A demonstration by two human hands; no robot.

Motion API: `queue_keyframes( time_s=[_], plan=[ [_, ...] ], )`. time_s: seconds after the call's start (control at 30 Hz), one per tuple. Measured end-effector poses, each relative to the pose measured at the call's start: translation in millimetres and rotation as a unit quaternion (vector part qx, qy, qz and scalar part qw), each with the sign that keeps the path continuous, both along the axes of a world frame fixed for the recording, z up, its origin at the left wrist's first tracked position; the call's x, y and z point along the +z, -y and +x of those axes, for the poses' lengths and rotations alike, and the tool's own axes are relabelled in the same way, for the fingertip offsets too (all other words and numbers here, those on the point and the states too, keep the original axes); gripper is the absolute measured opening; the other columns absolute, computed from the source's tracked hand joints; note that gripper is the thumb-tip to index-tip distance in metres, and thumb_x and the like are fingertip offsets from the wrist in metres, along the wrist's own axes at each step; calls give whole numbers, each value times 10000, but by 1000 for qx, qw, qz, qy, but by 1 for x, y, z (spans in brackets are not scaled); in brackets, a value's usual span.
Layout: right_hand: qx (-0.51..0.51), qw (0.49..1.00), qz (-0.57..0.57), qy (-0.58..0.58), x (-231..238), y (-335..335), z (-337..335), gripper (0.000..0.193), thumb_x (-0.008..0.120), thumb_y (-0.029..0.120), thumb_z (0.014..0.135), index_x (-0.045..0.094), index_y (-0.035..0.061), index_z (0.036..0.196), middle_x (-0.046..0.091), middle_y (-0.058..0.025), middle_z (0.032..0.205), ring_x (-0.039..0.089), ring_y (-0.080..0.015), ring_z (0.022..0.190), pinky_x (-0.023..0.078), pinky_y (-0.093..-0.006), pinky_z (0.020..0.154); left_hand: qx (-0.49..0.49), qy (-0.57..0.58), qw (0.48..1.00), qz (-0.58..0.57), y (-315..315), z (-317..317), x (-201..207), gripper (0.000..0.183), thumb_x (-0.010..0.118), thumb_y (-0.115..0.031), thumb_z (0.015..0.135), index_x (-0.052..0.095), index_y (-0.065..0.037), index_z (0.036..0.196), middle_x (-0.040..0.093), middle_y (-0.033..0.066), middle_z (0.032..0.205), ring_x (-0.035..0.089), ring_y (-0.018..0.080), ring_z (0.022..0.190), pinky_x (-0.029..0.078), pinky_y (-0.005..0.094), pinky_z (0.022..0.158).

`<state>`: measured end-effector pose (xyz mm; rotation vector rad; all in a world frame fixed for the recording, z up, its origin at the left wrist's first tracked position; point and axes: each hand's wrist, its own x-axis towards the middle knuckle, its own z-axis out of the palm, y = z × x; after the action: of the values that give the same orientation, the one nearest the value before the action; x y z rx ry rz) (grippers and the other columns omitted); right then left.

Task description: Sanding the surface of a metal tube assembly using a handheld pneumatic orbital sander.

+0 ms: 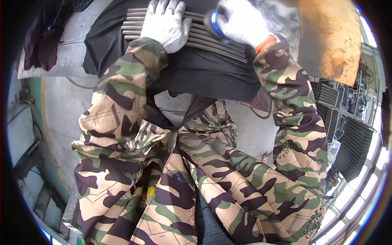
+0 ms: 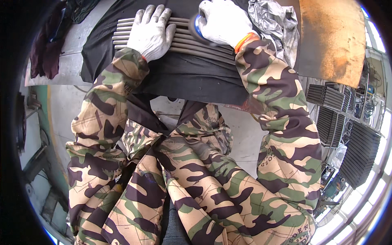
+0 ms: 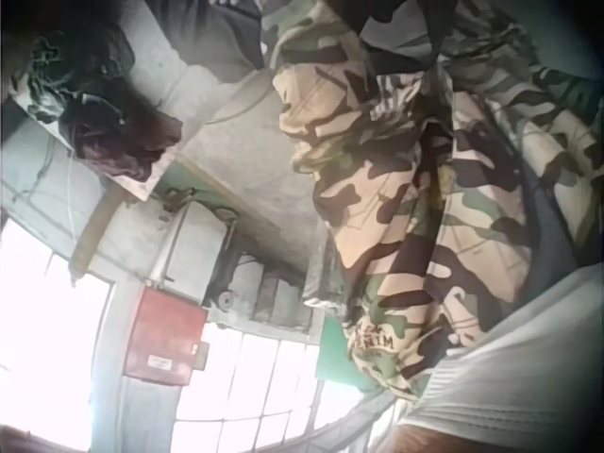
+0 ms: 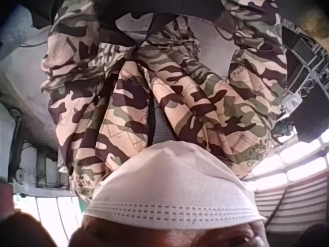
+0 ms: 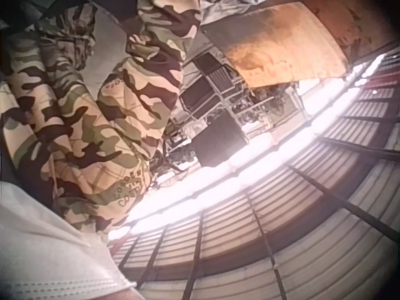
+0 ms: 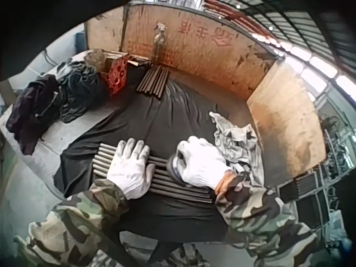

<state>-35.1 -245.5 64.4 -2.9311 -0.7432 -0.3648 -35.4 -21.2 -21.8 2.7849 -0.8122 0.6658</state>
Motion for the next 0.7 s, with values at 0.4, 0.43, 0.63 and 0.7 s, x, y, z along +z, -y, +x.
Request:
queue_keyframes(
  time_s=[0.4, 0.43, 0.63, 0.7],
  plan=[
    [53, 999, -11, -1, 14, 25, -37, 159, 684, 200, 884, 657, 46, 913, 635, -198, 861, 647, -416, 835, 538, -497, 755, 81, -38, 995, -44, 5, 14, -11, 620, 596, -332, 967, 534, 75, 1432, 518, 324, 1500, 447, 505, 1430, 269, 593, 1234],
    [54, 998, -7, -18, 15, 29, -39, 150, 681, 196, 889, 657, 48, 907, 629, -192, 850, 646, -408, 832, 536, -496, 752, 75, -37, 995, -48, 6, 15, -11, 606, 598, -337, 964, 560, 75, 1407, 529, 321, 1489, 447, 501, 1431, 256, 588, 1241],
    [34, 999, 3, -6, 10, 36, -38, 164, 670, 221, 903, 656, 58, 909, 628, -188, 856, 647, -396, 836, 539, -485, 769, 11, 30, 997, 74, -7, 8, -7, 401, 549, -312, 1013, 675, -41, 1279, 619, 225, 1388, 561, 421, 1262, 417, 554, 1055],
    [55, 998, 10, -16, 11, 33, -43, 182, 653, 235, 915, 658, 53, 917, 641, -198, 888, 652, -403, 849, 541, -489, 766, 26, 15, 999, 40, -10, 1, -12, 487, 565, -312, 1010, 608, 25, 1359, 603, 260, 1404, 543, 443, 1299, 397, 562, 1089]
  ],
)
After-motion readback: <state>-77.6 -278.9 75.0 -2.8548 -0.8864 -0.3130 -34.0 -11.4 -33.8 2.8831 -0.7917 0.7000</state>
